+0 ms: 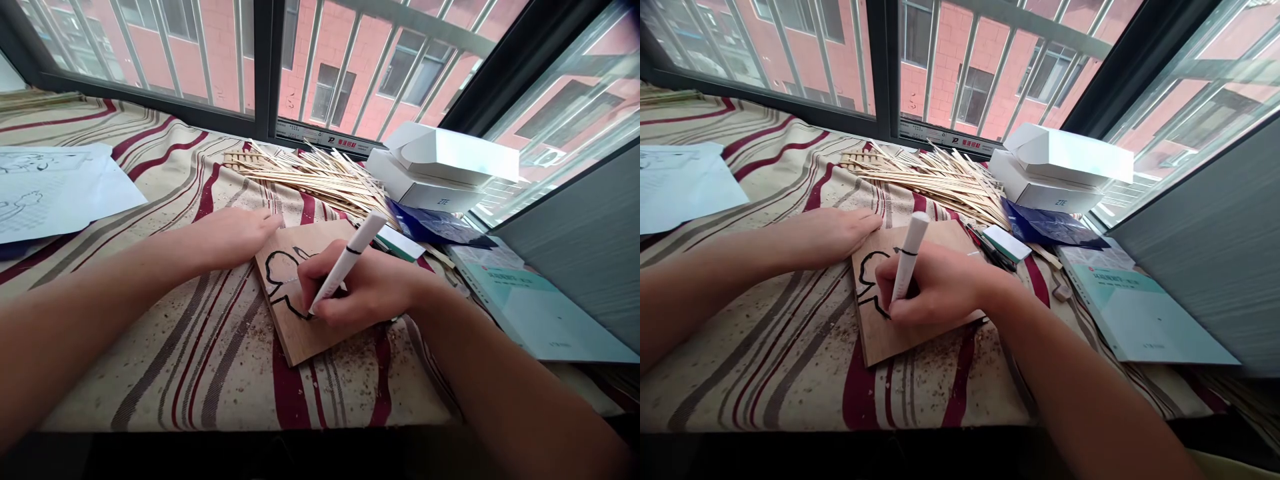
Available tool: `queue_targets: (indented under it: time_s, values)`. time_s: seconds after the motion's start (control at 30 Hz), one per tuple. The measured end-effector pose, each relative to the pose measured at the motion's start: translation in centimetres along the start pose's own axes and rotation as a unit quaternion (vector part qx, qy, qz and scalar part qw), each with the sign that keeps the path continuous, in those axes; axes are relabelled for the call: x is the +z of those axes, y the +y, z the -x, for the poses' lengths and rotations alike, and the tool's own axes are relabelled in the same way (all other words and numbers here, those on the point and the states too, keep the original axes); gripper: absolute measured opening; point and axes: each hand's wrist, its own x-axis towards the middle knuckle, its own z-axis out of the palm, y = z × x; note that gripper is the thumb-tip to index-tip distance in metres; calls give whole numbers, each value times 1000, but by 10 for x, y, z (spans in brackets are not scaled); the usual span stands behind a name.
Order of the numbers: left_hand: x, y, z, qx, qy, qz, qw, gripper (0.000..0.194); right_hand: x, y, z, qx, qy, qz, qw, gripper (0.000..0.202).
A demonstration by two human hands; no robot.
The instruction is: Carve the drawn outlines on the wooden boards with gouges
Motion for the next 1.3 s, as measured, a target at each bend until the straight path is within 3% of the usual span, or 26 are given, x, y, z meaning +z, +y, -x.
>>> queue_targets:
  time_s: [0.13, 0.47, 0.77, 1.0, 1.17, 1.3]
  values:
    - [2, -1, 0, -3, 0, 9, 1000, 50, -1, 1, -1, -14, 14, 5, 1000, 9]
    - [-3, 7, 0, -20, -28, -19, 999, 45, -14, -7, 7, 16, -36, 25, 999, 10]
    - [-1, 0, 3, 3, -8, 22, 1000, 47, -9, 1, 4, -49, -21, 6, 999, 11]
    - [-3, 4, 4, 7, -2, -6, 1000, 40, -15, -1, 8, -17, -37, 33, 999, 6]
    - [-2, 3, 2, 9, -23, -7, 1000, 41, -11, 2, 6, -55, -27, 19, 998, 8]
    - [-1, 2, 3, 4, -8, -16, 1000, 41, -13, 4, 6, -51, -37, 20, 998, 6]
